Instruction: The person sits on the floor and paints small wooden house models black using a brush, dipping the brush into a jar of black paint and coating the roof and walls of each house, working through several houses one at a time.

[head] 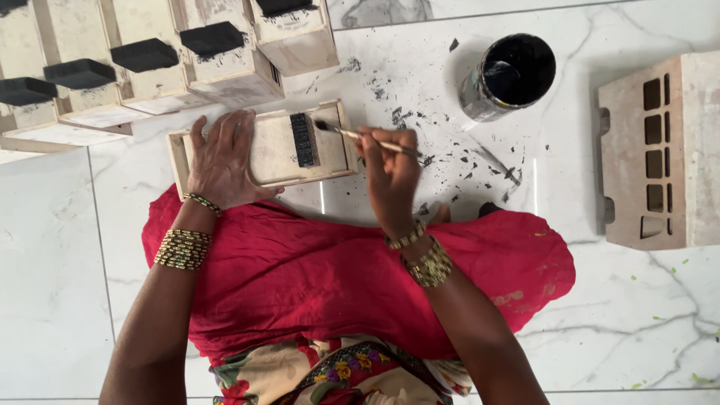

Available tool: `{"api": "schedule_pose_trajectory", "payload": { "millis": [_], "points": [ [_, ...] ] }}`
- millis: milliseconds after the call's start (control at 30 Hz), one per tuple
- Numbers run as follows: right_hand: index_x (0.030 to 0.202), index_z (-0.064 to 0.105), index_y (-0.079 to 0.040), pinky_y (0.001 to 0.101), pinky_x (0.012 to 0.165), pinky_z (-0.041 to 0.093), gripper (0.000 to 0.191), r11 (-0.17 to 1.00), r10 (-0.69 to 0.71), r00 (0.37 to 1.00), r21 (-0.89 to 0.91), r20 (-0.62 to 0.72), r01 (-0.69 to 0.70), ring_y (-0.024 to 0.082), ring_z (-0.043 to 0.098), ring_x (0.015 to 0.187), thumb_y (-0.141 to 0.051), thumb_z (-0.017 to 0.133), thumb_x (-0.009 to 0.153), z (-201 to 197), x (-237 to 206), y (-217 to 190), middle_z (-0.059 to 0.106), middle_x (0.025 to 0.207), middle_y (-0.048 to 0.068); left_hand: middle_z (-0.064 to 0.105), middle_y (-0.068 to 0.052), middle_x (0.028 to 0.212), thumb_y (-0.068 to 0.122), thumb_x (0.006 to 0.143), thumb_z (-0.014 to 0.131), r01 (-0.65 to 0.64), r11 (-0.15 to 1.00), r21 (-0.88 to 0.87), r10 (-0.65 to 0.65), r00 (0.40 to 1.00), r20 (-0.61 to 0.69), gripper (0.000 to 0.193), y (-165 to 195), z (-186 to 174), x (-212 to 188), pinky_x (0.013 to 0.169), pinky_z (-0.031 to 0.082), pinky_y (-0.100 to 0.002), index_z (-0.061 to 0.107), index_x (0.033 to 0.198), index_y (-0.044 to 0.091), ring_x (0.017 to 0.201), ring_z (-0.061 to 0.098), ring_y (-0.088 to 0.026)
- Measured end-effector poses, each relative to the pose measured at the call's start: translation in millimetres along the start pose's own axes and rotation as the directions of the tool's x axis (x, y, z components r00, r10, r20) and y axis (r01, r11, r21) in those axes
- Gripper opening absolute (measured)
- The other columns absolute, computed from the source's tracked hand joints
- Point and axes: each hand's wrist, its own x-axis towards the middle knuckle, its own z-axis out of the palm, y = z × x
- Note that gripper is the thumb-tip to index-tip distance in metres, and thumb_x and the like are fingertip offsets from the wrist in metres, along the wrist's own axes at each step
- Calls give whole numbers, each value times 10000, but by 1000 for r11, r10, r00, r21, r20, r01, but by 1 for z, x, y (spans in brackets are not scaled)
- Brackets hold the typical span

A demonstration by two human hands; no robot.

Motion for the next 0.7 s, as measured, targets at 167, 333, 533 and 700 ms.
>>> {"api": "schedule_pose_trajectory", "payload": {
  "millis": [167,333,533,700],
  "points": [
    [1088,488,-1,309,906,667,109,996,70,996,53,55,-73,220,744,1045,-6,587,1041,8,3,5,696,1114,214,454,-198,1505,747,443,843,23,1000,13,-23,999,24,1415,0,0,2,1220,110,-575,378,1552,2,1446,390,-332],
    [1100,483,10,311,934,660,106,997,77,996,-33,51,-75,237,738,1044,0,580,1057,-11,-16,-16,702,1119,248,448,-194,1507,750,433,839,36,999,6,-36,998,43,1426,-5,1,3,1219,106,-577,375,1559,8,1444,381,-332],
    [1091,488,21,318,904,667,110,993,25,1000,116,14,-27,237,748,1014,6,587,1044,11,16,7,702,1129,245,442,-199,1531,744,460,835,3,1000,7,-3,1000,10,1398,-6,2,4,1225,110,-574,377,1554,4,1456,381,-339],
    [1090,496,15,312,901,668,107,997,70,995,-49,72,-67,226,750,1021,-5,593,1051,2,-7,-2,713,1126,235,448,-196,1520,737,443,839,13,1000,18,-14,1000,21,1398,-6,1,7,1215,120,-576,386,1547,7,1439,392,-341]
  ]
}}
